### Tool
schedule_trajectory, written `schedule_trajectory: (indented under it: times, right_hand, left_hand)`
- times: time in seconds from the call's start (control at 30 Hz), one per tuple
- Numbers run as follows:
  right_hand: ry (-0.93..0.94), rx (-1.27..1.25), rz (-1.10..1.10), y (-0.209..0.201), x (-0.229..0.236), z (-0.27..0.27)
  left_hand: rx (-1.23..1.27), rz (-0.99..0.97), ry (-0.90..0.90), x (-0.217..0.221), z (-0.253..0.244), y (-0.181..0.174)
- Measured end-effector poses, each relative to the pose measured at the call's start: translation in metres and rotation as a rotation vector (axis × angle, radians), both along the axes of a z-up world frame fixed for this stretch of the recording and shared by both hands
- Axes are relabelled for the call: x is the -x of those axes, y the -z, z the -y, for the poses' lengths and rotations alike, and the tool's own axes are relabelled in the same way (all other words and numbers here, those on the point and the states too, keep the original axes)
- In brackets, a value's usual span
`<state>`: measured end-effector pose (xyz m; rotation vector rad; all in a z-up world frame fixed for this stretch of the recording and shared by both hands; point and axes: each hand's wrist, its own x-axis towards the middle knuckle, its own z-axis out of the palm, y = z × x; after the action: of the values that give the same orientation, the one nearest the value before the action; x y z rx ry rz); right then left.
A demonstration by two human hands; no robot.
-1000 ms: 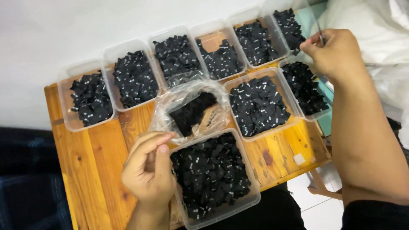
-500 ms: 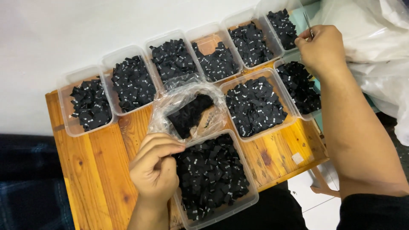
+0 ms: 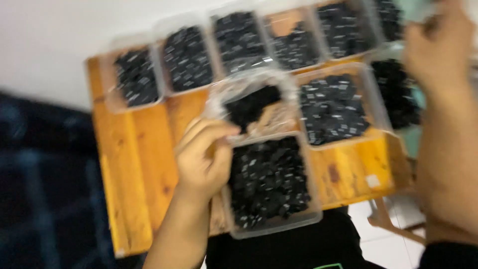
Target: Assembling small black plastic clips by joining two components together by hand and using a small tool.
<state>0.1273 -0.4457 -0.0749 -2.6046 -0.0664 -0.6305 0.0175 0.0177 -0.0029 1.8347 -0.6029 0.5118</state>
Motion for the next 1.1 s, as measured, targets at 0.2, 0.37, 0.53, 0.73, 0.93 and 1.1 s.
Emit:
schedule_trajectory:
  times: [0.2, 0.37, 0.53, 0.73, 0.93, 1.1]
  right_hand:
    - [-0.307, 0.208, -0.112, 0.093, 0.018, 0.049]
    - [-0.171, -0.648, -0.143, -0.029, 0.088, -0.140]
    - [-0.537, -0.234, -0.096, -0.055, 0.107, -0.192]
    - [-0.507, -0.352, -0.133, -0.046, 0.116, -0.208]
    - [-0.436, -0.246, -0.244, -0.044, 0.115, -0.220]
    - [-0.354, -0.360, -0.178, -0.034, 0.115, -0.219]
  left_hand:
    - [-0.122, -0.001, 0.027, -0.004, -0.009, 0.003]
    - [-0.373, -0.099, 0.081, -0.001, -0.013, 0.003]
    - [-0.656, -0.194, 0.134, 0.001, -0.018, 0.001]
    - [-0.679, -0.201, 0.122, 0.003, -0.017, -0.001]
    - [-0.758, -0.159, 0.140, 0.006, -0.004, 0.001]
    - [-0.795, -0.150, 0.153, 0.003, 0.001, 0.001]
